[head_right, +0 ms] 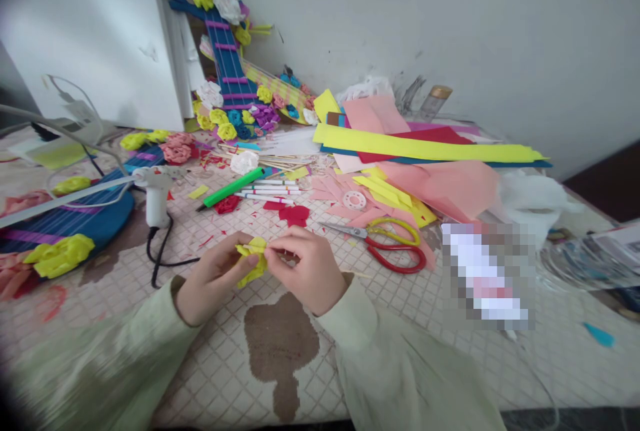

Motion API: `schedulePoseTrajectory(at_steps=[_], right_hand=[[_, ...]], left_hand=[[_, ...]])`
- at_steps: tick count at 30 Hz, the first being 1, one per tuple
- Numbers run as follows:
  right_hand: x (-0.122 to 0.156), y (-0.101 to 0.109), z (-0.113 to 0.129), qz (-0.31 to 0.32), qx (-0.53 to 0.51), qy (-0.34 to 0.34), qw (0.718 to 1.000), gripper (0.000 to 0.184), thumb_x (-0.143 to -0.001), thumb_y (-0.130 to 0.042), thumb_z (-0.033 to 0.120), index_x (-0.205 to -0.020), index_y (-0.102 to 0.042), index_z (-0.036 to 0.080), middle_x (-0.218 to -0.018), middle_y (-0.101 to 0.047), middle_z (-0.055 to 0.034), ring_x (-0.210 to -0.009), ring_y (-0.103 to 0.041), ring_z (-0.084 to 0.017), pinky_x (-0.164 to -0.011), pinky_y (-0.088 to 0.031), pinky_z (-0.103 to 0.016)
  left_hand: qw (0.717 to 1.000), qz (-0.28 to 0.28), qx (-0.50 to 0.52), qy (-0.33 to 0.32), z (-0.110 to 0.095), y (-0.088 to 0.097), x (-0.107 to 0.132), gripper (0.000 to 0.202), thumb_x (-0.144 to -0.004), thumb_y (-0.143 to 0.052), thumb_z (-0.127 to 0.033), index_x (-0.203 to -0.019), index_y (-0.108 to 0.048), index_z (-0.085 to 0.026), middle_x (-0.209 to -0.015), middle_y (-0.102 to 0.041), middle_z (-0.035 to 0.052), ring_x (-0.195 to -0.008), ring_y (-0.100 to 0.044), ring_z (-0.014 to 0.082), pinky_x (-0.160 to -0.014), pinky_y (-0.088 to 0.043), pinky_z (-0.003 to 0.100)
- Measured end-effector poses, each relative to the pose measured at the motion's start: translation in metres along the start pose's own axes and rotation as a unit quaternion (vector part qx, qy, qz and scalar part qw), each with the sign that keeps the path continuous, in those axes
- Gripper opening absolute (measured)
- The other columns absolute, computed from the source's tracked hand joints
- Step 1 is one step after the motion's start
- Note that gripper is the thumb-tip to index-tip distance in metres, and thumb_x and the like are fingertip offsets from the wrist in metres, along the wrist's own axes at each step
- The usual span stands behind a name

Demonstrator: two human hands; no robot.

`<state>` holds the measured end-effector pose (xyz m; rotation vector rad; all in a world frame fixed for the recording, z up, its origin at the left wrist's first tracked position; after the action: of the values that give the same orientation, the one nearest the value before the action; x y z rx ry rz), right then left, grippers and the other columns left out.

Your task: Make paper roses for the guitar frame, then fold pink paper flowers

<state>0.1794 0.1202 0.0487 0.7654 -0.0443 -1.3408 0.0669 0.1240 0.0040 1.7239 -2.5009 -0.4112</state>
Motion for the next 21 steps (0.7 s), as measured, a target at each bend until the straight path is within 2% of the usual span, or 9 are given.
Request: schedulePoseTrajectory(at_steps=[15,18,21], right_hand=[[-0.001,0.0,0.0,-0.003,0.0,0.014,1.0,0.011,-0.074,-0.053,0.015,-0.072,-0.065,0.016,-0.068,-0.058,-0.0017,-0.054,-0.05,-0.009,-0.048,-0.041,-0.021],[-0.002,-0.001,-0.003,0.004,-0.006,0.002,1.0,0.012,-0.074,-0.054,0.014,-0.072,-0.065,0.016,-0.068,-0.059,-0.0018,-0.057,-0.052,-0.01,-0.05,-0.041,-0.021],[-0.003,0.002,-0.005,0.001,-0.011,-0.006,1.0,0.012,-0.073,-0.054,0.013,-0.072,-0.065,0.016,-0.068,-0.059,-0.002,-0.058,-0.052,-0.01,-0.05,-0.041,-0.021]], left_hand=[[0.998,-0.014,-0.056,0.0,0.002,0.002,0.0,0.02,-0.081,-0.044,-0.034,-0.084,-0.05,-0.015,-0.07,-0.054,0.001,-0.061,-0.05,0.0112,-0.055,-0.04,0.022],[0.996,-0.022,-0.081,-0.001,0.0,0.004,0.001,0.023,-0.08,-0.046,-0.034,-0.093,-0.05,-0.015,-0.079,-0.058,0.0038,-0.068,-0.054,0.0132,-0.059,-0.044,0.024],[0.994,-0.039,-0.103,-0.024,-0.009,0.008,0.003,0.03,-0.08,-0.046,-0.031,-0.106,-0.048,-0.016,-0.099,-0.057,0.0083,-0.084,-0.056,0.0162,-0.07,-0.048,0.028]])
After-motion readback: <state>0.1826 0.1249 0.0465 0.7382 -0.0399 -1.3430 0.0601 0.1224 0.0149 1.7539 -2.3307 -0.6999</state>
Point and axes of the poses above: each hand's wrist, its own x-axis away from the middle knuckle, its own y-axis out of the back of the hand, z = x × y, the point moved 8 cm from there along -x, towards the middle knuckle
